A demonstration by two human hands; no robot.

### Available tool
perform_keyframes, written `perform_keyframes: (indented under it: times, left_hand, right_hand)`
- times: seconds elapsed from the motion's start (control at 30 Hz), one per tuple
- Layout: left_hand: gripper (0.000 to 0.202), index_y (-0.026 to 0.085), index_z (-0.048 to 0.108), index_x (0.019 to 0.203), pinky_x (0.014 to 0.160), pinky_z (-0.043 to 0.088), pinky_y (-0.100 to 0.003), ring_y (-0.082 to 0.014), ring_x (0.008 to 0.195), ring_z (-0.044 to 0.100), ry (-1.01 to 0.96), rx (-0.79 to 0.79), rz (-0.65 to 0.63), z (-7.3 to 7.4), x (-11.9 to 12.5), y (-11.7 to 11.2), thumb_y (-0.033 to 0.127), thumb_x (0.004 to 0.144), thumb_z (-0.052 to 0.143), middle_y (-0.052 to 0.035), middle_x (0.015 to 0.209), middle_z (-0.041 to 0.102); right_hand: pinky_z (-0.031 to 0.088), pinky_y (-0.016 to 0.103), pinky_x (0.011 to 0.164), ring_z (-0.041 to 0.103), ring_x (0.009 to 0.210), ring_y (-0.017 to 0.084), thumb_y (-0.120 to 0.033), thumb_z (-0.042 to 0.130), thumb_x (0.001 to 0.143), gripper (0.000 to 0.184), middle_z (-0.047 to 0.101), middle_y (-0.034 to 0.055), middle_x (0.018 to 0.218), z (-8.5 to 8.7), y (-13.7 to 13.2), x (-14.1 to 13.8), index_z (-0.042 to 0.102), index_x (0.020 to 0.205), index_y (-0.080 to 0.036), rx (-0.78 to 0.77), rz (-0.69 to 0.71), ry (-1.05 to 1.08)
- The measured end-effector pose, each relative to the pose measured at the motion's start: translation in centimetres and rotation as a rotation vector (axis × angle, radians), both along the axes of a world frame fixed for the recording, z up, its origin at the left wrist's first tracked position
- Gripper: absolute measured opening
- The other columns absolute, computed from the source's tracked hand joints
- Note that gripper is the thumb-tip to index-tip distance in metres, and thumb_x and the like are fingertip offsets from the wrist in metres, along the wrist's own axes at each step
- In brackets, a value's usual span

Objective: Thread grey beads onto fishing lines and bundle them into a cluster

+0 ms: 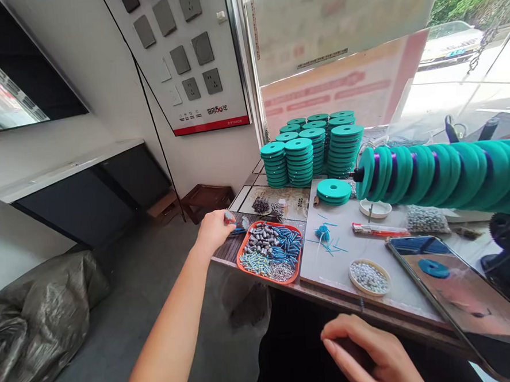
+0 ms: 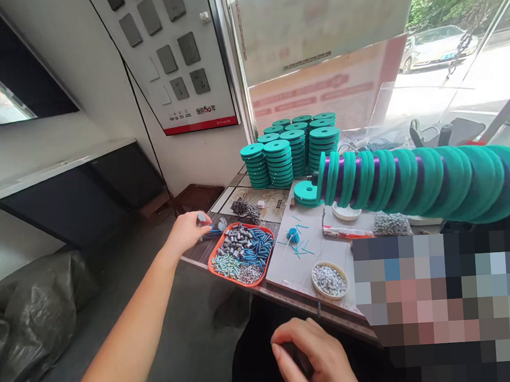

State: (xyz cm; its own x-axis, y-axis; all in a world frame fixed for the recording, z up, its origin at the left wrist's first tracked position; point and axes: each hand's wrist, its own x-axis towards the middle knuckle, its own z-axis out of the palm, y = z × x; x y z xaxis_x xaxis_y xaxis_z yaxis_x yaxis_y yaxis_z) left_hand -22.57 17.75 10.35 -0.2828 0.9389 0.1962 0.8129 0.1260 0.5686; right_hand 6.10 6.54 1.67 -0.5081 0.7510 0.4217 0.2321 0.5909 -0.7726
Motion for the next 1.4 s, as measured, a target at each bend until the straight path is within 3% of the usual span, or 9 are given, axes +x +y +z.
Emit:
perform_keyframes:
  times: [0.13, 0.23, 0.33, 0.53, 0.73, 0.83, 1.0, 1.13, 1.4]
  left_hand:
    - [0.007, 0.015, 0.067, 0.065, 0.069, 0.042, -0.030, -0.0193, 0.066, 0.058, -0.091, -0.038, -0.105, 1.2, 2.3, -1.3, 0.011, 0.065, 0.062, -0.0036, 0.064, 0.065]
    - [0.008, 0.016, 0.069, 0.071, 0.064, 0.044, -0.027, -0.0181, 0.067, 0.060, -0.211, -0.134, -0.299, 1.8, 6.1, -4.7, 0.023, 0.069, 0.065, -0.0028, 0.069, 0.068]
    - [0.019, 0.016, 0.071, 0.079, 0.062, 0.041, -0.025, -0.0170, 0.068, 0.057, -0.417, -0.311, -0.479, 1.0, 9.4, -8.7, 0.032, 0.076, 0.061, -0.0033, 0.073, 0.067]
    - [0.026, 0.015, 0.071, 0.083, 0.057, 0.034, -0.023, -0.0140, 0.062, 0.046, -0.701, -0.451, -0.463, -2.4, 11.4, -13.0, 0.038, 0.072, 0.067, -0.0008, 0.067, 0.058]
    - [0.018, 0.017, 0.071, 0.066, 0.061, 0.038, -0.025, -0.0163, 0.065, 0.051, -1.009, -0.203, -0.094, -4.6, 12.7, -14.0, 0.032, 0.059, 0.078, -0.0028, 0.067, 0.063]
    - [0.015, 0.017, 0.071, 0.061, 0.057, 0.038, -0.025, -0.0165, 0.062, 0.051, -1.099, -0.123, 0.007, -5.5, 13.5, -14.4, 0.028, 0.057, 0.080, -0.0022, 0.061, 0.061]
    - [0.018, 0.017, 0.071, 0.060, 0.052, 0.037, -0.024, -0.0159, 0.059, 0.051, -1.149, -0.047, 0.045, -5.8, 14.0, -14.6, 0.028, 0.052, 0.083, -0.0026, 0.059, 0.061]
    - [0.022, 0.017, 0.071, 0.064, 0.047, 0.034, -0.023, -0.0132, 0.054, 0.047, -1.138, -0.048, 0.062, -6.0, 14.0, -14.5, 0.033, 0.052, 0.082, -0.0016, 0.058, 0.059]
    - [0.031, 0.015, 0.060, 0.062, 0.041, 0.015, -0.021, -0.0039, 0.043, 0.023, -1.332, -0.131, -0.026, -6.4, 14.4, -14.5, 0.041, 0.061, 0.077, 0.0067, 0.051, 0.037]
  right_hand:
    - [0.043, 0.020, 0.052, 0.055, 0.056, 0.012, -0.024, 0.047, 0.088, 0.012, 0.059, -0.0018, 0.065, 0.0, 0.0, 0.1, 0.056, 0.080, -0.023, -0.024, -0.041, 0.035]
    - [0.045, 0.020, 0.053, 0.058, 0.061, 0.013, -0.024, 0.048, 0.088, 0.011, 0.062, 0.0006, 0.070, -0.1, 0.0, 0.1, 0.057, 0.082, -0.022, -0.013, -0.074, 0.070]
    - [0.045, 0.022, 0.056, 0.059, 0.063, 0.014, -0.024, 0.047, 0.089, 0.012, 0.062, 0.0013, 0.072, -0.1, -0.1, 0.2, 0.057, 0.084, -0.023, 0.000, -0.138, 0.112]
    - [0.042, 0.023, 0.053, 0.054, 0.058, 0.012, -0.019, 0.046, 0.088, 0.012, 0.058, -0.0003, 0.067, -0.4, -0.2, -0.2, 0.054, 0.081, -0.022, 0.071, -0.076, 0.070]
    - [0.038, 0.024, 0.054, 0.051, 0.058, 0.012, -0.012, 0.046, 0.087, 0.011, 0.058, -0.0005, 0.067, -0.7, -0.2, -0.9, 0.051, 0.083, -0.021, 0.245, -0.069, 0.030]
    - [0.038, 0.025, 0.054, 0.051, 0.058, 0.012, -0.010, 0.046, 0.086, 0.013, 0.058, -0.0004, 0.066, -0.3, -0.1, -0.9, 0.052, 0.081, -0.020, 0.289, -0.092, 0.012]
    - [0.039, 0.024, 0.051, 0.054, 0.053, 0.011, -0.008, 0.050, 0.081, 0.013, 0.060, -0.0022, 0.062, 0.9, 0.3, -0.8, 0.054, 0.077, -0.021, 0.371, -0.098, -0.017]
    - [0.042, 0.024, 0.054, 0.057, 0.059, 0.012, -0.010, 0.052, 0.083, 0.012, 0.064, -0.0006, 0.069, 0.6, 0.5, -0.5, 0.057, 0.082, -0.021, 0.340, -0.074, -0.057]
    - [0.045, 0.025, 0.058, 0.059, 0.063, 0.013, -0.013, 0.053, 0.085, 0.009, 0.064, 0.0003, 0.071, -0.3, 0.4, -0.3, 0.058, 0.085, -0.021, 0.262, -0.077, -0.079]
